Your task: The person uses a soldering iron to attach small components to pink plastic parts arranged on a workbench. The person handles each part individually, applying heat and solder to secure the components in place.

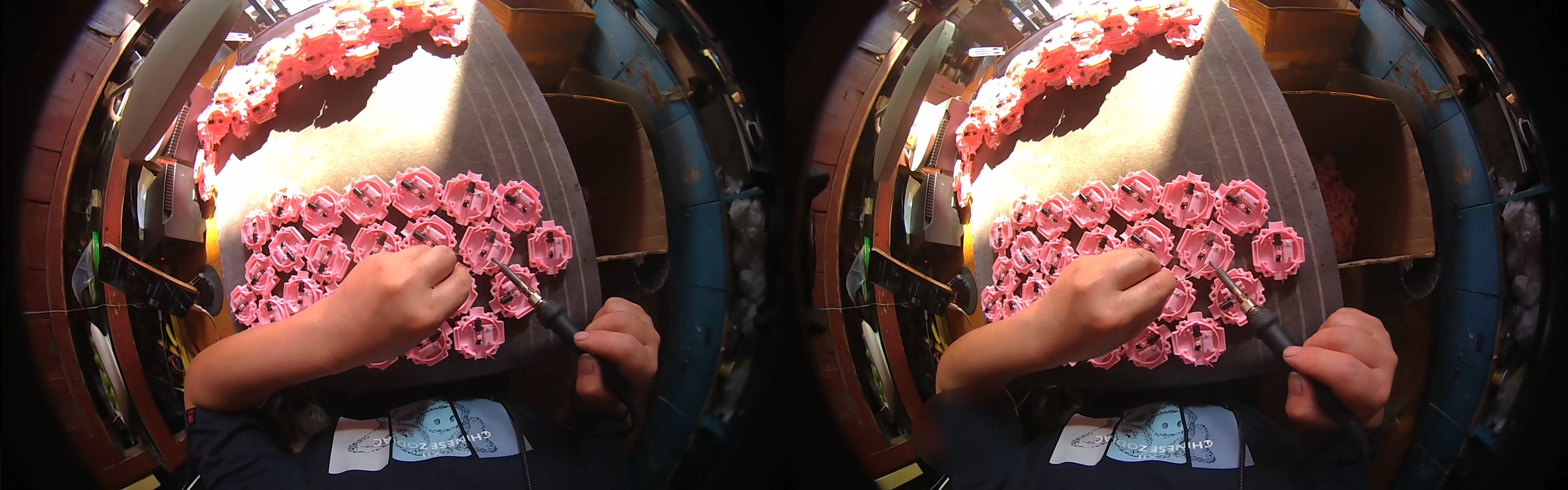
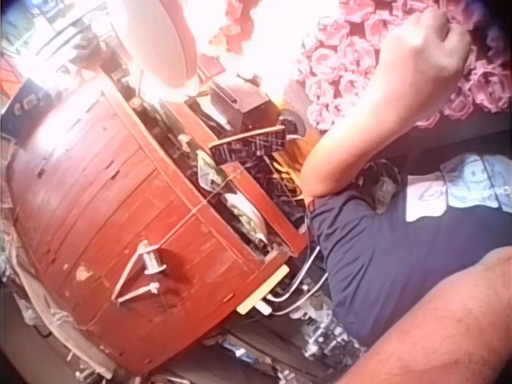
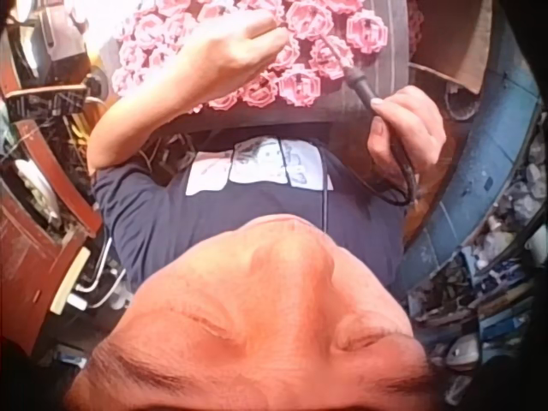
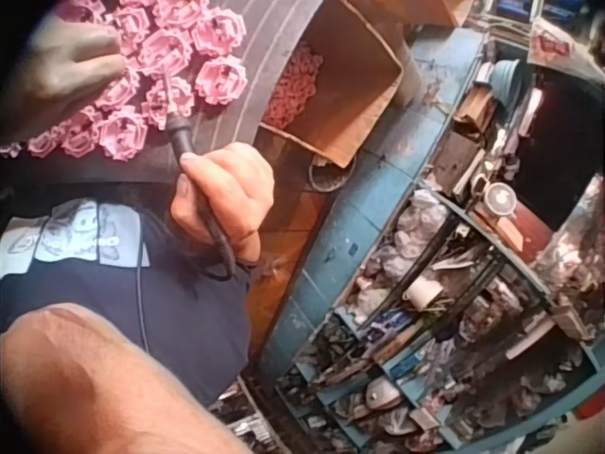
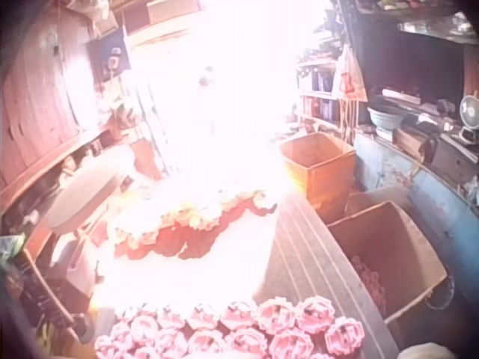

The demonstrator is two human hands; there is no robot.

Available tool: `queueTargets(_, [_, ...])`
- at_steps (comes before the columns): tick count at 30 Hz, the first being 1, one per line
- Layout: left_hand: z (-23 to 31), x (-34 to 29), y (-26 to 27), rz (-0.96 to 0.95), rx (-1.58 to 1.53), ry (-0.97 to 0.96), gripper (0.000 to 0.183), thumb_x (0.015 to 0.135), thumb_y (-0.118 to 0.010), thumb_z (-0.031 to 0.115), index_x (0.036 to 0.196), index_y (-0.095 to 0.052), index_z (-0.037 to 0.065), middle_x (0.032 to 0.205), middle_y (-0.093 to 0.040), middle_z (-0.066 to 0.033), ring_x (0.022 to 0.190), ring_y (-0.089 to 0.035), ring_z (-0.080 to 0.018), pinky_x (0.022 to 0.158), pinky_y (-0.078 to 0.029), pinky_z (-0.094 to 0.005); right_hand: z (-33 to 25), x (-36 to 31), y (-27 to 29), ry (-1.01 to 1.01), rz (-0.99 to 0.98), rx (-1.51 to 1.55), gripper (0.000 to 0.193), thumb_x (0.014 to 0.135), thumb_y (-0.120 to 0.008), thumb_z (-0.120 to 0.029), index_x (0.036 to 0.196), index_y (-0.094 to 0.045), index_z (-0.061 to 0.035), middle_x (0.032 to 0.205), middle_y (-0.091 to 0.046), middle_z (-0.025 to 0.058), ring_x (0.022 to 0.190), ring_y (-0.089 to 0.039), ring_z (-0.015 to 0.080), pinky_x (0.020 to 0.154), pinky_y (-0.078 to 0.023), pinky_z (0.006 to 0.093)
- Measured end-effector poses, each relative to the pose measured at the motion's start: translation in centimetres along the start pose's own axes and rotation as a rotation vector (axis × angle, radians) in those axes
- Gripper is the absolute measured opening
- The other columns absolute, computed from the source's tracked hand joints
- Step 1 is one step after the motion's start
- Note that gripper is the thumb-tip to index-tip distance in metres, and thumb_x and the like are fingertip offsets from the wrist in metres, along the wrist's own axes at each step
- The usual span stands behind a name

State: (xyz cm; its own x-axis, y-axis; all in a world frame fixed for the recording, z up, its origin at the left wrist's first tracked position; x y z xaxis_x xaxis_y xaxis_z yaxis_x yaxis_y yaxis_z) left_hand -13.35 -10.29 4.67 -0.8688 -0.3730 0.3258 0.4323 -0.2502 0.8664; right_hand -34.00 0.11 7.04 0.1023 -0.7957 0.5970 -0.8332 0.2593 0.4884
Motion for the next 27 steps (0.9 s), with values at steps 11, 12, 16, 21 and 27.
queueTargets(11, [-0.2, 0.4, -0.3, -0.028, 0.000, 0.019, 0.014, 0.087, -0.074, 0.002, 0.099, -0.067, 0.003, 0.083, -0.056, -0.0092, 0.069, -0.062, -0.0252, 0.056, -0.052, -0.0394, 0.0, 0.0, 0.0, 0.004, -0.024, 0.018, 0.031, 0.064, -0.076, -0.011, 0.094, -0.074, -0.0045, 0.068, -0.063, 0.0073, 0.053, -0.056, 0.0226, 0.052, -0.043, 0.0351])
queueTargets(12, [-0.1, 0.5, -0.2, -0.032, 0.003, 0.016, 0.015, 0.087, -0.074, 0.002, 0.100, -0.067, 0.003, 0.083, -0.056, -0.0092, 0.069, -0.062, -0.0253, 0.056, -0.052, -0.0396, 0.0, 0.1, 0.0, 0.010, -0.033, 0.017, 0.031, 0.064, -0.076, -0.011, 0.094, -0.074, -0.0044, 0.068, -0.063, 0.0073, 0.053, -0.056, 0.0226, 0.051, -0.042, 0.0350])
queueTargets(16, [0.0, 0.2, 0.0, -0.013, 0.003, 0.023, 0.016, 0.087, -0.074, 0.003, 0.101, -0.068, 0.003, 0.082, -0.057, -0.0089, 0.067, -0.063, -0.0257, 0.055, -0.052, -0.0401, -0.2, 0.2, -0.2, 0.015, -0.002, 0.022, 0.032, 0.063, -0.075, -0.011, 0.094, -0.073, -0.0040, 0.067, -0.062, 0.0072, 0.052, -0.056, 0.0225, 0.050, -0.042, 0.0348])
queueTargets(21, [0.3, -0.3, 0.9, -0.008, 0.007, 0.047, 0.016, 0.087, -0.076, 0.002, 0.101, -0.067, 0.003, 0.081, -0.059, -0.0091, 0.066, -0.064, -0.0261, 0.055, -0.053, -0.0392, -0.4, 0.2, -0.3, 0.029, -0.012, -0.001, 0.033, 0.062, -0.075, -0.009, 0.094, -0.073, -0.0034, 0.066, -0.062, 0.0075, 0.051, -0.056, 0.0227, 0.049, -0.041, 0.0344])
queueTargets(27, [0.6, -1.1, 1.3, 0.009, -0.020, 0.073, 0.021, 0.084, -0.077, -0.003, 0.102, -0.067, 0.001, 0.085, -0.062, -0.0103, 0.068, -0.065, -0.0270, 0.057, -0.053, -0.0391, -0.6, 0.0, -0.1, 0.033, -0.022, 0.015, 0.036, 0.061, -0.074, -0.009, 0.096, -0.072, -0.0026, 0.066, -0.061, 0.0082, 0.051, -0.056, 0.0231, 0.049, -0.041, 0.0344])
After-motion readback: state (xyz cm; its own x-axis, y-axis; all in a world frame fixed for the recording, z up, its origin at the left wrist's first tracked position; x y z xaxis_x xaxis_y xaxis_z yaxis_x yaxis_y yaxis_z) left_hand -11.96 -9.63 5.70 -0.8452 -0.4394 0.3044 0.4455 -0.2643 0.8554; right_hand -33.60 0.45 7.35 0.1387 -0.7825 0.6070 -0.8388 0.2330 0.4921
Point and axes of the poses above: each hand's wrist, its own x-axis towards the middle knuckle, its own y-axis out of the back of the hand, z = x × y, the point moved 7 cm from there along x, towards the middle knuckle
